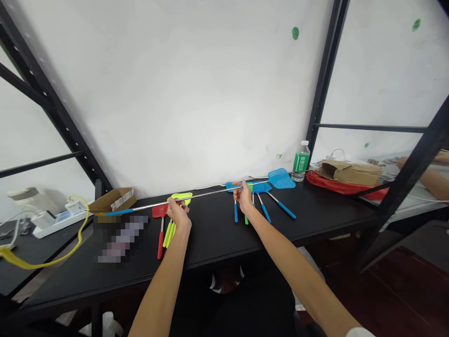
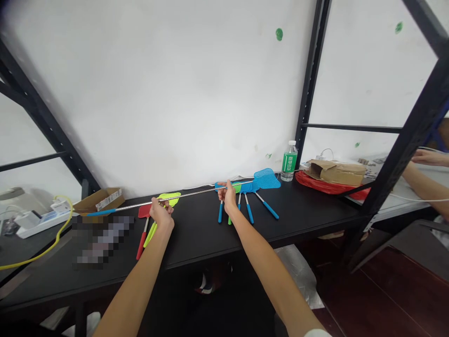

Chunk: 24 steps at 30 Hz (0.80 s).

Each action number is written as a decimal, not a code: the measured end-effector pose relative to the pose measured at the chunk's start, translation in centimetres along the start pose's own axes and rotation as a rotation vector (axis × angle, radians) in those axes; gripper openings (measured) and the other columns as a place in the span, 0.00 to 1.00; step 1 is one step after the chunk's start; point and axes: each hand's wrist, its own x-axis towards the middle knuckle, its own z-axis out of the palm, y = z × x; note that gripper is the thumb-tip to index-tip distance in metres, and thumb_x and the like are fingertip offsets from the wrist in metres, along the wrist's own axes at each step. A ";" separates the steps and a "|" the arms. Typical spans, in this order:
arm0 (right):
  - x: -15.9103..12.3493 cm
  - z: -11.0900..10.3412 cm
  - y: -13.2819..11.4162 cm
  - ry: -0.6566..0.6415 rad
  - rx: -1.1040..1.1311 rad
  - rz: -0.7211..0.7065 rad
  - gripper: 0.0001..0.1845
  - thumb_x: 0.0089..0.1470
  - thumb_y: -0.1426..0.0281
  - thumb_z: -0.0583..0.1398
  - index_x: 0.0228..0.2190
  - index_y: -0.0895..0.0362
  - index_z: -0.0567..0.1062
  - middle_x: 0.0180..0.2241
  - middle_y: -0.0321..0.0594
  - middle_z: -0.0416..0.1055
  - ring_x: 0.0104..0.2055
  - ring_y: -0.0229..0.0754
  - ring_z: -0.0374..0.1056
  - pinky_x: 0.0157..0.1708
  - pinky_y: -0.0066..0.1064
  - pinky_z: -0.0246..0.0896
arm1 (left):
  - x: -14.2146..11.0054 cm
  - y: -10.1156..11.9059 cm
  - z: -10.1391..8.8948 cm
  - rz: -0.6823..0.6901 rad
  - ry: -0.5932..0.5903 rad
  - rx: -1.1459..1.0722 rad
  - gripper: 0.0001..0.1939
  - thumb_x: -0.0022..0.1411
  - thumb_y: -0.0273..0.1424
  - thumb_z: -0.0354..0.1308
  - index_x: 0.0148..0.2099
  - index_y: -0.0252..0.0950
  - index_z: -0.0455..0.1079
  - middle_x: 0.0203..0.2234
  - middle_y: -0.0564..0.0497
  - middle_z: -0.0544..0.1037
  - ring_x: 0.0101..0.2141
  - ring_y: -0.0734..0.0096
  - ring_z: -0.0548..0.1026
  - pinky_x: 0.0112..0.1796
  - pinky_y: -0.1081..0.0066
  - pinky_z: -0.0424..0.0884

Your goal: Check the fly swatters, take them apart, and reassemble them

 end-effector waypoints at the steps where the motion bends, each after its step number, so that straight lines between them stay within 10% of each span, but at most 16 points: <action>1: 0.1 -0.1 0.0 0.007 0.003 0.000 0.29 0.57 0.44 0.55 0.31 0.57 0.76 0.15 0.33 0.64 0.15 0.33 0.55 0.16 0.27 0.51 | 0.0 0.0 0.0 0.000 0.010 -0.005 0.17 0.60 0.46 0.54 0.31 0.38 0.59 0.15 0.61 0.62 0.12 0.82 0.54 0.15 0.76 0.50; 16: 1.1 -0.8 0.4 0.178 0.068 -0.109 0.29 0.60 0.45 0.48 0.27 0.55 0.72 0.17 0.32 0.61 0.15 0.34 0.55 0.15 0.28 0.49 | -0.4 0.4 0.3 0.045 0.023 0.037 0.11 0.59 0.39 0.48 0.28 0.39 0.56 0.14 0.60 0.60 0.14 0.78 0.59 0.16 0.77 0.51; 24: -0.1 0.4 0.9 -0.019 -0.019 -0.075 0.32 0.58 0.42 0.48 0.29 0.56 0.73 0.16 0.33 0.61 0.15 0.34 0.55 0.14 0.27 0.47 | -1.3 0.0 0.7 0.022 -0.161 0.089 0.17 0.60 0.42 0.49 0.24 0.40 0.52 0.13 0.62 0.52 0.13 0.79 0.55 0.15 0.76 0.47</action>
